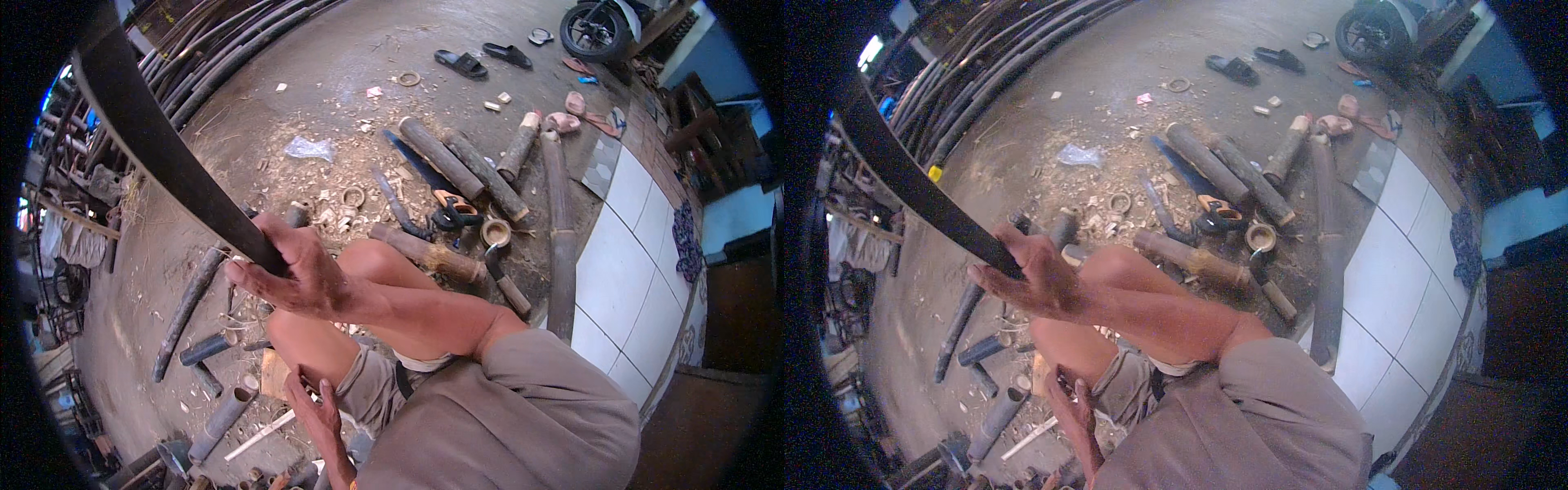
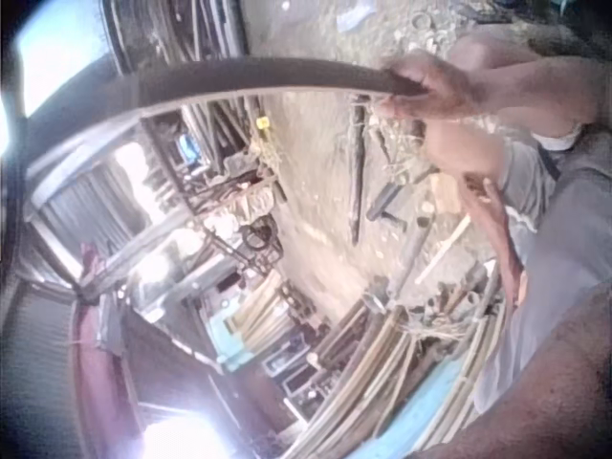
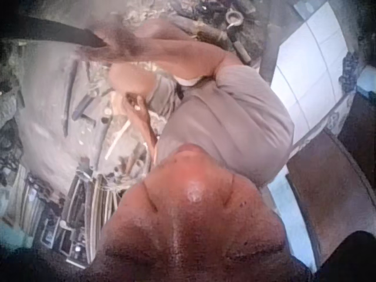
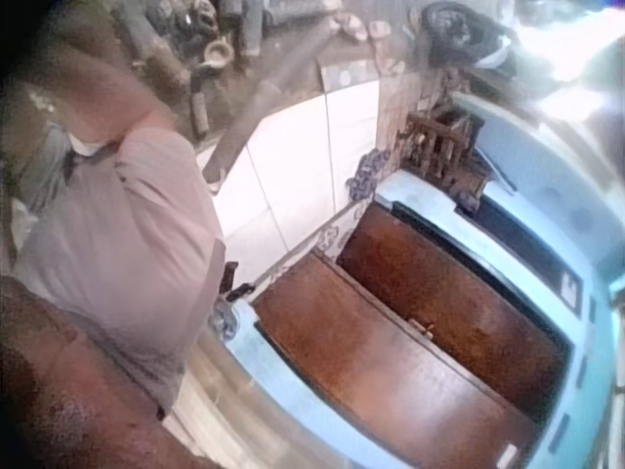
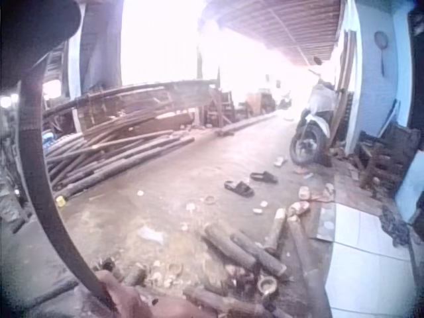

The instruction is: The person sits on the ground and uses a knife to shave and shape a thin bamboo strip. They repeatedly test the fit of the strip into a larger bamboo tube, adjusting the strip's dimensions until it fits.

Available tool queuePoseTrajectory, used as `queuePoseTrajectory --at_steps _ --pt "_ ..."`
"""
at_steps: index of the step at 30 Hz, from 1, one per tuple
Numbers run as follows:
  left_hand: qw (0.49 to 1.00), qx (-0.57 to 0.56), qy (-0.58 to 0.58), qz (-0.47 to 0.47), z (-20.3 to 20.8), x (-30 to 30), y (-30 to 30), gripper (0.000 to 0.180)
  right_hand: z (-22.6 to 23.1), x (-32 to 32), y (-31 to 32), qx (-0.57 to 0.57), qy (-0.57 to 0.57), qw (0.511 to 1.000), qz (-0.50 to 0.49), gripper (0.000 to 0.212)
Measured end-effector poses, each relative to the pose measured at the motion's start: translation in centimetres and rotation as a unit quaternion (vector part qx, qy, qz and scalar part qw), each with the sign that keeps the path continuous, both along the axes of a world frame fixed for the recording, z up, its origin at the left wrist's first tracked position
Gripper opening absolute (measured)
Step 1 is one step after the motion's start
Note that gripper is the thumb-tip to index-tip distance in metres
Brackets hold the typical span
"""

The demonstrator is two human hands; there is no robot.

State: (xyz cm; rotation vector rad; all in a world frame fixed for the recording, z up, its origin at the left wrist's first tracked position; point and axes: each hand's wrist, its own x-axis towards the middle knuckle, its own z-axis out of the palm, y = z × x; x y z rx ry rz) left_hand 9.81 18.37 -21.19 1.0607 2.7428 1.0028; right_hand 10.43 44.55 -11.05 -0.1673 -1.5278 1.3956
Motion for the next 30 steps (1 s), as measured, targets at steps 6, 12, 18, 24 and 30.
queuePoseTrajectory --at_steps 6,12,18,24,30 --pt "0.964 -0.169 -0.204 0.034 -0.2 -0.8 -1.4 0.042 -0.2 -0.1 0.7 -0.037 0.041 0.998 -0.018 0.021" --pt "0.998 -0.048 -0.034 -0.012 -0.2 1.0 -0.1 0.042 -0.9 -0.2 1.1 -0.102 0.059 0.989 0.095 0.019" --pt "0.989 -0.098 -0.11 0.02 1.1 0.5 0.7 0.04 -2.5 0.0 1.0 -0.288 0.2 0.914 0.204 0.029" --pt "0.997 -0.042 -0.046 0.054 0.9 1.1 -1.2 0.032 -1.0 -0.1 1.0 -0.069 0.063 0.996 -0.005 0.05" --pt "0.993 -0.036 -0.103 0.036 -0.3 1.0 -1.9 0.034 -0.3 0.8 -0.5 -0.043 0.05 0.997 0.033 0.042"
